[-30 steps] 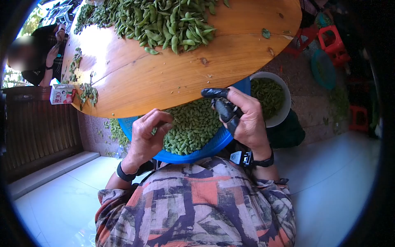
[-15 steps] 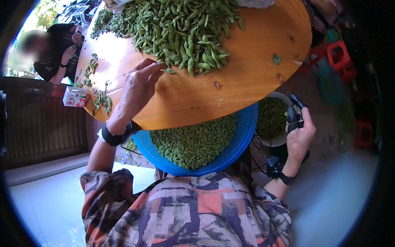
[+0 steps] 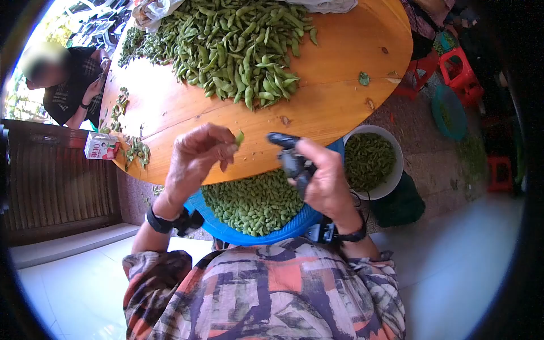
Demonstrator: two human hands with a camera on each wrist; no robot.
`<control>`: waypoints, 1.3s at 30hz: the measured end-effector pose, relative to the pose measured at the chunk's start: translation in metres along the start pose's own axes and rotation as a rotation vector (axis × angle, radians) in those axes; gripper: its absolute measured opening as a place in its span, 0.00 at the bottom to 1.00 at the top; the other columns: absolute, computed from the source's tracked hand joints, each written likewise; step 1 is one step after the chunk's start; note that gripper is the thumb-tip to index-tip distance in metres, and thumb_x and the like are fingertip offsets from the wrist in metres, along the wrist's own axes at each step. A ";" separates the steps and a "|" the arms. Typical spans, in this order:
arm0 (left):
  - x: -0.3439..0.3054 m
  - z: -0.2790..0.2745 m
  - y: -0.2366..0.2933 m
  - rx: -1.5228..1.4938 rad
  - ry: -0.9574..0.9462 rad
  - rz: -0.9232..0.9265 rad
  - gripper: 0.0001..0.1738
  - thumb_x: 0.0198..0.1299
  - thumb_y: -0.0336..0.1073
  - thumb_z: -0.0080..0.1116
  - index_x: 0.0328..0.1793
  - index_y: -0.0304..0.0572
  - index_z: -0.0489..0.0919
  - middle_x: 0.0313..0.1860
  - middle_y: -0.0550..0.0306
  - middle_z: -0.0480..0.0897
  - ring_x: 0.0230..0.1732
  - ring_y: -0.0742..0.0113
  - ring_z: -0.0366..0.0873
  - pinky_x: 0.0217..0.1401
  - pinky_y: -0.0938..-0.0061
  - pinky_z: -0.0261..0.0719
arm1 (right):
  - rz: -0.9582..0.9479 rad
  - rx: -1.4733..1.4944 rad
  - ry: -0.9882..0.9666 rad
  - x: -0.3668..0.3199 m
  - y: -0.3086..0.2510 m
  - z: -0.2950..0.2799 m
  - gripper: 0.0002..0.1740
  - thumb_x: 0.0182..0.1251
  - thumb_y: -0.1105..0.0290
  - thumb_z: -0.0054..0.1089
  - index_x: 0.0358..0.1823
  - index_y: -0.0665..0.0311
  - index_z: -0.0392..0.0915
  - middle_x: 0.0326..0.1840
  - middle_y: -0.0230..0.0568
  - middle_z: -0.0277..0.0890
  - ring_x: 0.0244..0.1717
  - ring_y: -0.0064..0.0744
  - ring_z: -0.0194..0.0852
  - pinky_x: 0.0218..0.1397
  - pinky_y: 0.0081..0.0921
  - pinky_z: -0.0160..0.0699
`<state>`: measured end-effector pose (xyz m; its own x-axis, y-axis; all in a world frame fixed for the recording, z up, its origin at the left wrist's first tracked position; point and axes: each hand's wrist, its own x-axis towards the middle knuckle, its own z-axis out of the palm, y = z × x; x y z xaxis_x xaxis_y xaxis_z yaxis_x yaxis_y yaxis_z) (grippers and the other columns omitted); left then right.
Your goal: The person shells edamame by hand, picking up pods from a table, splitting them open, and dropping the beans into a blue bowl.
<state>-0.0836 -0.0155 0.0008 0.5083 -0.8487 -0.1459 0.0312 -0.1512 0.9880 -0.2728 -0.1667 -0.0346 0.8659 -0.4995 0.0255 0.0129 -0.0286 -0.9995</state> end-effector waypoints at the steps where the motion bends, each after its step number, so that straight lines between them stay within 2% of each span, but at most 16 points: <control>1: -0.007 0.009 -0.003 -0.126 0.007 -0.007 0.03 0.62 0.25 0.62 0.40 0.34 0.81 0.28 0.63 0.81 0.28 0.79 0.77 0.30 0.83 0.77 | 0.131 0.142 -0.068 0.004 -0.014 0.011 0.22 0.71 0.55 0.52 0.52 0.68 0.79 0.25 0.25 0.72 0.23 0.13 0.69 0.23 0.14 0.68; 3: -0.016 0.016 -0.016 -0.255 -0.009 0.012 0.04 0.62 0.23 0.61 0.42 0.34 0.81 0.31 0.59 0.82 0.28 0.76 0.78 0.29 0.82 0.78 | 0.241 0.343 -0.160 0.008 -0.009 0.025 0.16 0.68 0.73 0.50 0.53 0.66 0.79 0.23 0.22 0.70 0.22 0.10 0.67 0.22 0.13 0.64; 4: -0.020 0.020 -0.019 -0.288 0.029 0.002 0.04 0.63 0.23 0.61 0.43 0.34 0.80 0.31 0.58 0.82 0.28 0.76 0.79 0.29 0.82 0.78 | 0.240 0.363 -0.149 0.009 -0.013 0.030 0.16 0.66 0.74 0.51 0.53 0.66 0.79 0.23 0.21 0.70 0.21 0.08 0.65 0.21 0.10 0.61; 6: -0.025 0.027 -0.025 -0.331 0.065 -0.010 0.05 0.63 0.23 0.61 0.44 0.33 0.80 0.32 0.57 0.83 0.29 0.76 0.79 0.30 0.82 0.78 | 0.251 0.411 -0.156 0.009 -0.007 0.033 0.16 0.66 0.75 0.52 0.54 0.66 0.79 0.23 0.21 0.70 0.21 0.08 0.65 0.21 0.10 0.61; 11: -0.031 0.041 -0.035 -0.346 0.226 0.141 0.13 0.62 0.21 0.61 0.49 0.36 0.72 0.34 0.58 0.82 0.31 0.76 0.78 0.31 0.84 0.76 | 0.281 0.419 -0.169 0.003 -0.010 0.036 0.16 0.65 0.75 0.52 0.54 0.65 0.79 0.23 0.20 0.70 0.21 0.07 0.64 0.22 0.09 0.60; 20: -0.035 0.037 -0.030 -0.276 0.193 0.103 0.20 0.59 0.19 0.63 0.53 0.36 0.67 0.35 0.57 0.81 0.31 0.79 0.76 0.32 0.84 0.75 | 0.224 0.226 -0.188 0.002 -0.006 0.030 0.10 0.64 0.76 0.50 0.44 0.66 0.79 0.26 0.24 0.72 0.21 0.08 0.65 0.23 0.11 0.61; 23: -0.034 0.037 -0.026 -0.251 0.178 0.089 0.19 0.59 0.19 0.63 0.52 0.36 0.68 0.34 0.57 0.81 0.30 0.79 0.76 0.32 0.84 0.74 | 0.242 0.268 -0.275 0.002 -0.012 0.025 0.10 0.63 0.77 0.50 0.43 0.67 0.78 0.29 0.31 0.74 0.26 0.16 0.70 0.29 0.16 0.68; 25: -0.035 0.039 -0.025 -0.268 0.155 0.075 0.19 0.59 0.18 0.63 0.51 0.36 0.68 0.34 0.58 0.81 0.29 0.78 0.76 0.31 0.84 0.74 | 0.038 0.019 -0.176 0.003 -0.017 0.028 0.11 0.61 0.78 0.51 0.45 0.69 0.78 0.32 0.37 0.74 0.33 0.24 0.75 0.38 0.22 0.73; 29: -0.038 0.044 -0.023 -0.332 0.145 -0.008 0.19 0.57 0.18 0.65 0.50 0.37 0.69 0.31 0.59 0.79 0.26 0.76 0.76 0.25 0.83 0.72 | -0.011 -0.023 -0.122 -0.002 -0.013 0.028 0.13 0.59 0.78 0.54 0.46 0.70 0.78 0.31 0.40 0.73 0.38 0.30 0.76 0.45 0.25 0.73; 30: -0.037 0.043 -0.026 -0.334 0.142 -0.015 0.19 0.57 0.18 0.65 0.50 0.37 0.69 0.31 0.59 0.79 0.26 0.76 0.76 0.25 0.83 0.72 | 0.000 0.007 -0.134 -0.003 -0.010 0.027 0.13 0.59 0.79 0.53 0.46 0.69 0.78 0.31 0.40 0.73 0.36 0.31 0.76 0.43 0.25 0.73; 32: -0.035 0.039 -0.034 -0.690 0.004 -0.133 0.19 0.57 0.20 0.65 0.50 0.37 0.70 0.29 0.59 0.79 0.23 0.74 0.76 0.21 0.83 0.70 | 0.014 0.036 -0.141 -0.005 -0.002 0.022 0.13 0.59 0.79 0.53 0.46 0.69 0.78 0.32 0.40 0.74 0.35 0.31 0.76 0.41 0.25 0.73; 34: -0.034 0.040 -0.030 -0.798 -0.036 -0.189 0.18 0.57 0.21 0.65 0.50 0.38 0.70 0.29 0.59 0.79 0.23 0.73 0.76 0.20 0.82 0.68 | 0.320 0.543 -0.302 -0.007 0.007 0.015 0.13 0.59 0.79 0.52 0.45 0.69 0.79 0.31 0.41 0.73 0.32 0.31 0.75 0.34 0.25 0.72; 35: -0.034 0.041 -0.028 -0.904 -0.069 -0.240 0.17 0.58 0.22 0.65 0.50 0.38 0.70 0.29 0.59 0.78 0.22 0.72 0.76 0.19 0.82 0.67 | 0.321 0.544 -0.301 -0.008 0.005 0.016 0.13 0.59 0.79 0.52 0.45 0.69 0.79 0.31 0.41 0.73 0.32 0.31 0.75 0.34 0.25 0.72; 37: -0.035 0.043 -0.029 -0.925 -0.077 -0.222 0.16 0.59 0.22 0.63 0.50 0.37 0.71 0.29 0.58 0.79 0.21 0.71 0.75 0.19 0.81 0.66 | -0.030 0.028 -0.179 -0.004 -0.008 0.022 0.15 0.54 0.80 0.53 0.44 0.70 0.78 0.29 0.42 0.71 0.30 0.34 0.74 0.27 0.23 0.67; 38: -0.036 0.043 -0.033 -0.993 -0.108 -0.219 0.17 0.59 0.22 0.62 0.53 0.37 0.70 0.32 0.56 0.79 0.20 0.71 0.73 0.16 0.81 0.63 | -0.031 0.031 -0.180 -0.004 -0.008 0.025 0.15 0.54 0.80 0.53 0.44 0.70 0.78 0.29 0.42 0.71 0.30 0.34 0.74 0.27 0.23 0.67; 39: -0.038 0.044 -0.035 -1.062 -0.138 -0.217 0.19 0.59 0.23 0.62 0.55 0.36 0.70 0.34 0.54 0.80 0.18 0.71 0.71 0.14 0.82 0.60 | -0.245 -0.149 -0.117 -0.004 -0.005 0.027 0.16 0.50 0.81 0.54 0.44 0.71 0.77 0.31 0.45 0.70 0.31 0.40 0.74 0.29 0.27 0.70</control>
<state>-0.1414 -0.0005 -0.0306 0.3036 -0.9164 -0.2608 0.8690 0.1541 0.4703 -0.2629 -0.1406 -0.0298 0.8979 -0.3590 0.2546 0.1626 -0.2669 -0.9499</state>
